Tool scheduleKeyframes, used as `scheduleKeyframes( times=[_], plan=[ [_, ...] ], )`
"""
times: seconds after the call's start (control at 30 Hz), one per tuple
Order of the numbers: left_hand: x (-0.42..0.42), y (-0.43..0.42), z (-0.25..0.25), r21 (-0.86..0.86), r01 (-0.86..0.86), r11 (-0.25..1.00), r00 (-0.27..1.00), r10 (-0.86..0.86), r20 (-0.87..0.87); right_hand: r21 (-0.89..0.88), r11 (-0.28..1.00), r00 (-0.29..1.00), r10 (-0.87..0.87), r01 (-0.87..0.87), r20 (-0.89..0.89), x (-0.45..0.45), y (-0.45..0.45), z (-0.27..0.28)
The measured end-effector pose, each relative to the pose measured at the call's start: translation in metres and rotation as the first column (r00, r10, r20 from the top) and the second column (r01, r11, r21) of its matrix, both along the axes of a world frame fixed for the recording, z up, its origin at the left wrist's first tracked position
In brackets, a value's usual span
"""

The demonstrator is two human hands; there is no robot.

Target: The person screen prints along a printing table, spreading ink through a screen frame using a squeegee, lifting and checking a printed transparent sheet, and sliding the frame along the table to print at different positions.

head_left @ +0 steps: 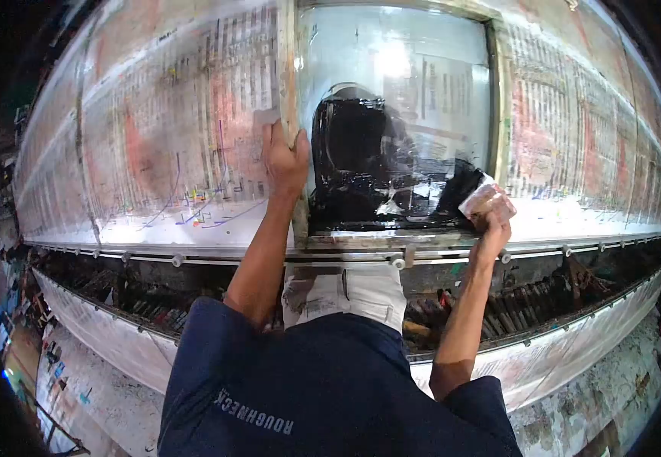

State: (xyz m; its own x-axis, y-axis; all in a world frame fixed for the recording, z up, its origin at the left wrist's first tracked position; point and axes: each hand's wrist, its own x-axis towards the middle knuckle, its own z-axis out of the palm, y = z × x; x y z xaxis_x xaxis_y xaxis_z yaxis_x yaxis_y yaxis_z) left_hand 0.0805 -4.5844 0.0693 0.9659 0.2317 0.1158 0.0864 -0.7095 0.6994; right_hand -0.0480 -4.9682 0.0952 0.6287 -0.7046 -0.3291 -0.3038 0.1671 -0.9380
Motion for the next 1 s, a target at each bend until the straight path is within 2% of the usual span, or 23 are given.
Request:
scheduleKeyframes(
  times=[0.07,0.1,0.17,0.23,0.3,0.33,0.37,0.4,0.43,0.47,0.5,0.53,0.57,0.6,0.63,0.67,0.7,0.77,0.83,0.87,0.97,1.0],
  plan=[
    [0.002,-0.006,0.013,0.010,0.015,1.000,1.000,-0.015,-0.027,-0.061,0.997,0.997,0.054,-0.050,0.062,-0.001,-0.002,-0.003],
    [-0.001,-0.005,0.019,0.019,0.025,1.000,0.997,-0.023,-0.074,0.011,1.000,1.000,0.009,-0.009,-0.011,-0.003,-0.004,-0.003],
    [-0.002,-0.004,0.000,0.043,0.004,0.999,0.996,0.000,-0.092,0.068,0.996,0.992,0.064,-0.057,-0.109,-0.001,-0.012,-0.008],
    [-0.005,-0.004,-0.021,0.056,-0.009,0.998,0.995,0.014,-0.100,0.045,0.997,0.995,0.067,-0.064,-0.076,-0.002,-0.015,-0.019],
    [-0.013,-0.009,-0.032,0.276,-0.098,0.956,0.989,0.064,0.130,0.016,0.998,0.997,0.060,-0.059,-0.055,0.001,-0.009,-0.011],
    [-0.022,-0.007,-0.036,0.272,-0.068,0.960,0.998,0.068,0.010,-0.180,0.974,0.986,0.116,-0.137,-0.118,0.000,-0.001,-0.005],
    [-0.028,-0.007,-0.032,0.270,-0.058,0.961,0.998,0.058,0.007,-0.359,0.907,0.969,0.162,-0.221,-0.188,0.001,0.011,0.004],
    [-0.030,-0.005,-0.027,0.161,-0.062,0.985,0.996,0.072,-0.055,-0.492,0.838,0.957,0.109,-0.234,-0.270,0.004,0.047,0.028],
    [-0.033,-0.004,-0.024,0.049,-0.072,0.996,0.989,0.077,-0.124,-0.391,0.830,0.893,0.447,-0.397,0.042,0.003,0.066,0.024],
    [-0.034,-0.004,-0.021,0.082,-0.069,0.994,0.994,0.075,-0.080,-0.799,0.314,0.822,0.447,-0.513,-0.352,0.003,0.089,0.044],
    [-0.030,-0.004,-0.016,0.070,-0.069,0.995,0.994,0.074,-0.080,-0.742,0.197,0.670,0.616,-0.641,-0.415,0.017,0.112,0.052],
    [-0.029,-0.004,-0.009,0.083,-0.025,0.996,0.995,0.032,-0.091,-0.701,0.121,0.563,0.697,-0.703,-0.444,0.032,0.131,0.046],
    [-0.033,-0.003,-0.005,0.098,0.020,0.995,0.994,-0.009,-0.109,-0.776,0.005,0.500,0.767,-0.631,-0.402,0.058,0.149,0.053],
    [-0.035,-0.003,-0.008,0.091,0.020,0.996,0.993,-0.009,-0.121,-0.776,-0.044,0.444,0.800,-0.629,-0.404,0.087,0.163,0.054],
    [-0.033,-0.003,-0.011,0.061,-0.012,0.998,0.992,0.020,-0.128,-0.777,-0.152,0.366,0.816,-0.611,-0.448,0.120,0.170,0.048],
    [-0.033,-0.002,-0.013,0.031,-0.046,0.998,0.990,0.050,-0.135,-0.775,-0.188,0.348,0.812,-0.604,-0.469,0.150,0.181,0.047],
    [-0.034,-0.002,-0.013,0.029,-0.051,0.998,0.988,0.054,-0.144,-0.797,-0.176,0.383,0.804,-0.578,-0.455,0.174,0.190,0.038],
    [-0.034,-0.003,-0.009,-0.001,-0.068,0.998,0.990,0.067,-0.122,-0.781,-0.082,0.474,0.753,-0.619,-0.455,0.181,0.201,0.017],
    [-0.030,0.000,-0.012,-0.011,-0.051,0.999,0.986,0.049,-0.158,-0.791,-0.107,0.474,0.749,-0.602,-0.462,0.142,0.209,0.012],
    [-0.031,0.000,-0.013,-0.015,-0.043,0.999,0.981,0.039,-0.190,-0.825,-0.078,0.492,0.770,-0.560,-0.406,0.117,0.213,0.015],
    [-0.027,-0.001,-0.004,-0.040,-0.079,0.996,0.970,0.068,-0.234,-0.725,-0.107,0.403,0.771,-0.680,-0.492,0.063,0.213,0.023],
    [-0.029,0.001,-0.015,-0.042,-0.080,0.996,0.970,0.068,-0.235,-0.725,-0.109,0.403,0.770,-0.680,-0.494,0.066,0.210,0.031]
  ],
)
